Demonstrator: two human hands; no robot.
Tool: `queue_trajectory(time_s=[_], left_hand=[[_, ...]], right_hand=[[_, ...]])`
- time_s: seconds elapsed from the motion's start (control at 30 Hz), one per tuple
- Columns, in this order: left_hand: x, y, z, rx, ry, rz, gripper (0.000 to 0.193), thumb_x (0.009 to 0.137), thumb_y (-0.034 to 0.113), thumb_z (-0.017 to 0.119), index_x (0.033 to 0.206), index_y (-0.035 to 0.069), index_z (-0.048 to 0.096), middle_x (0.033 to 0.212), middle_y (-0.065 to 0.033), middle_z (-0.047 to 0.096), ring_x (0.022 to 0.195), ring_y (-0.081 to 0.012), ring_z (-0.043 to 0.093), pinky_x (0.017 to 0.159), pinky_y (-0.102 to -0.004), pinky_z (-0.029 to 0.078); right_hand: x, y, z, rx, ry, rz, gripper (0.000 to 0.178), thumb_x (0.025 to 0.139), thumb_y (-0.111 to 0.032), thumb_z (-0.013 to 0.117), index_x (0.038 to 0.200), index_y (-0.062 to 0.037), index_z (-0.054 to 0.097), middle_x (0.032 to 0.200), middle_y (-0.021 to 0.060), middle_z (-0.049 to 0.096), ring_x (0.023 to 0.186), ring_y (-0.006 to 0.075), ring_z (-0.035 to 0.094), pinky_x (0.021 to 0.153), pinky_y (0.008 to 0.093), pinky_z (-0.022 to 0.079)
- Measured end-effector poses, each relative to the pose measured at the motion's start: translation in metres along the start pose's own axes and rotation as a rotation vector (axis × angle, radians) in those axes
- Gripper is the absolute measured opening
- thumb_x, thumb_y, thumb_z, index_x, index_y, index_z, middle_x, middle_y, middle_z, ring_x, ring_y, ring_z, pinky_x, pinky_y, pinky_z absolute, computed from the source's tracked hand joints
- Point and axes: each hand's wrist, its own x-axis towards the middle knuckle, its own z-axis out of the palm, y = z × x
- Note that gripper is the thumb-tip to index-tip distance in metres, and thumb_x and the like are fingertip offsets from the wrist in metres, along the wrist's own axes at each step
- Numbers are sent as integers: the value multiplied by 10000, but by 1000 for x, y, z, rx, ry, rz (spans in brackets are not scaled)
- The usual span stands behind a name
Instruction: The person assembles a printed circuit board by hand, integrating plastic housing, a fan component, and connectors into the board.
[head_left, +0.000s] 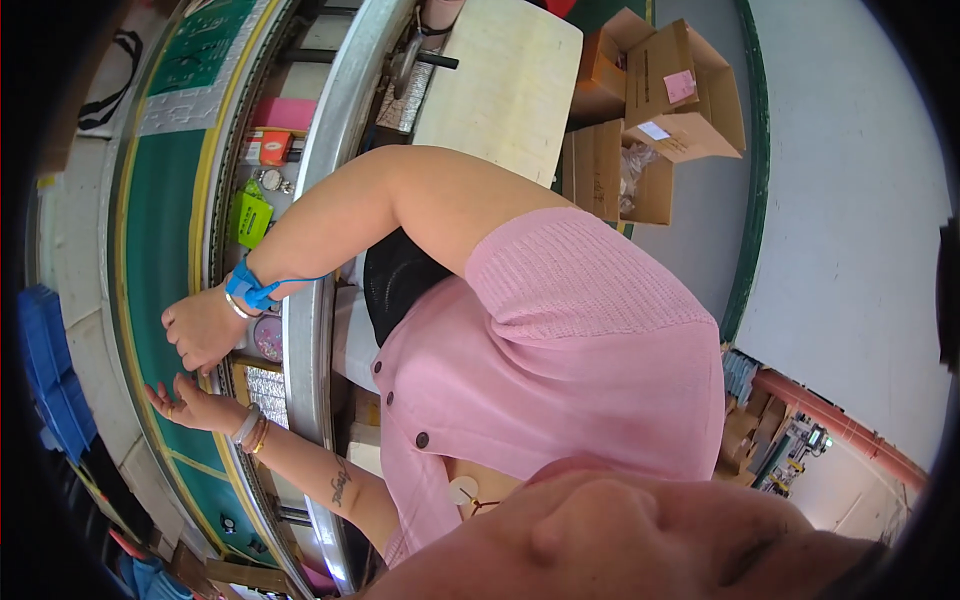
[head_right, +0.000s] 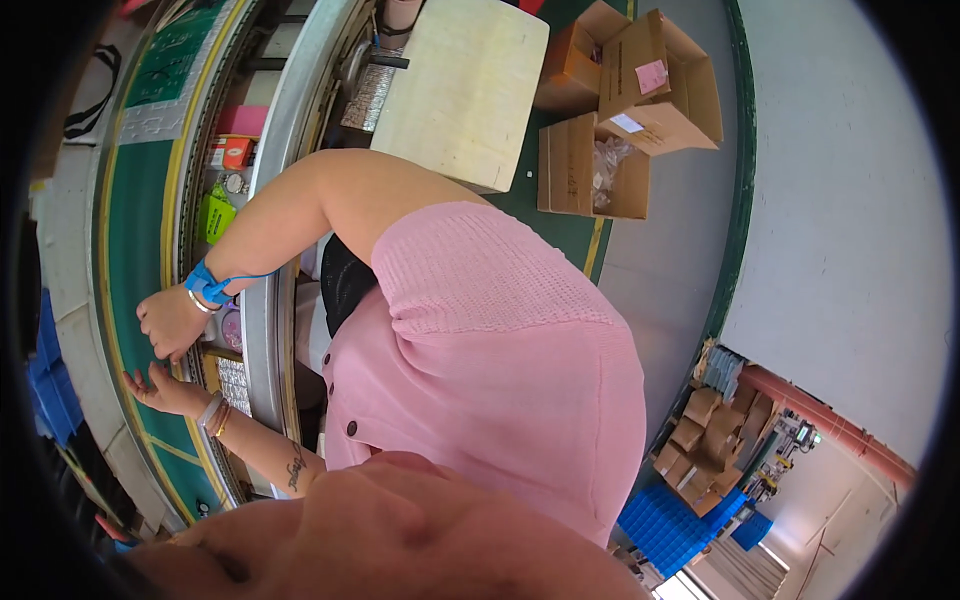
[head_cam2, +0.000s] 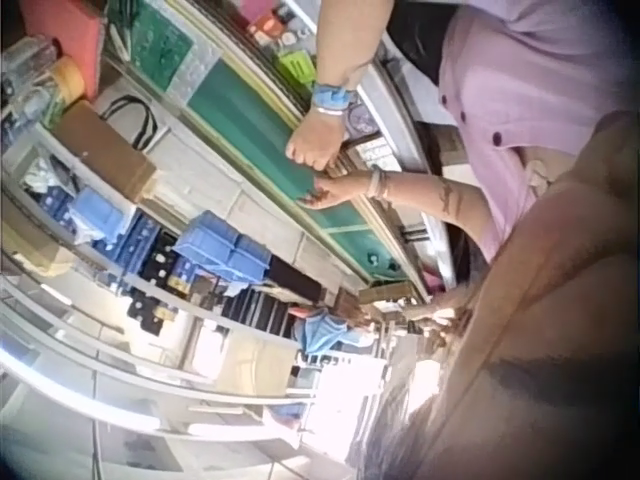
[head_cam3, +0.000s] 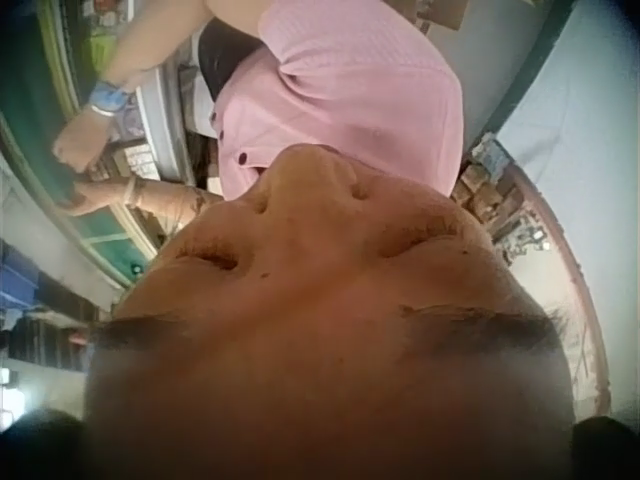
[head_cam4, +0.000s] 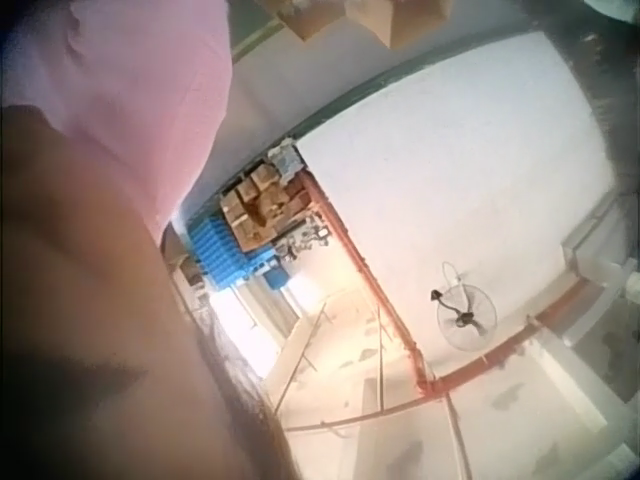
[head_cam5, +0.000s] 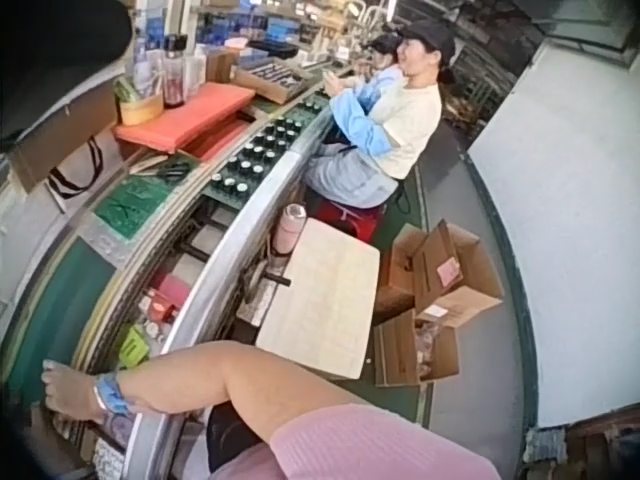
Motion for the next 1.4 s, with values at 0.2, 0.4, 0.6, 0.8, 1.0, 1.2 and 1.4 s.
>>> queue_trajectory(time_s=[0.2,0.4,0.6,0.8,1.0,1.2,1.4], left_hand=[[-6,-3,-5,-35,28,-38,457,825,21,579,1277,12,506,1138,-86,450,926,-194,521,777,-314,462],[-1,-3,-6,-17,37,-44,438,832,7,557,1267,10,507,1072,-72,518,820,-144,489,755,-285,447],[1,-7,-5,-118,20,-76,410,850,27,550,1259,17,513,1062,-49,529,831,-143,490,758,-266,425],[3,-18,-17,-209,-8,-170,366,878,75,555,1240,29,533,1193,-6,528,914,-108,498,795,-269,407],[7,-15,-20,-224,30,-146,346,882,23,543,1228,36,550,959,-25,582,864,-98,537,776,-248,423],[8,-14,-19,-283,63,-207,296,910,55,534,1203,27,564,1128,-41,560,935,-112,538,798,-264,424],[8,-15,-20,-288,25,-213,292,910,74,547,1198,28,560,1232,-21,523,991,-118,529,810,-269,425]], right_hand=[[2,-7,-6,49,-15,60,264,837,-395,599,728,-161,658,708,-35,659,779,179,625,789,379,450],[6,23,-18,245,205,274,180,809,-358,622,754,-203,696,699,-37,659,740,184,626,764,378,460],[4,34,-32,338,295,435,138,796,-291,632,746,-179,695,674,-18,650,687,213,618,709,375,472],[1,26,-40,458,221,482,153,803,-275,636,755,-142,693,680,28,650,708,247,615,721,393,474],[-1,26,-39,478,231,485,166,788,-277,636,763,-131,711,708,51,672,733,265,623,672,406,486],[-2,28,-38,492,212,500,164,784,-279,645,772,-129,711,720,47,673,730,266,614,667,406,482],[-2,28,-42,525,198,533,163,785,-279,645,776,-132,712,712,37,671,723,260,611,667,403,481]])
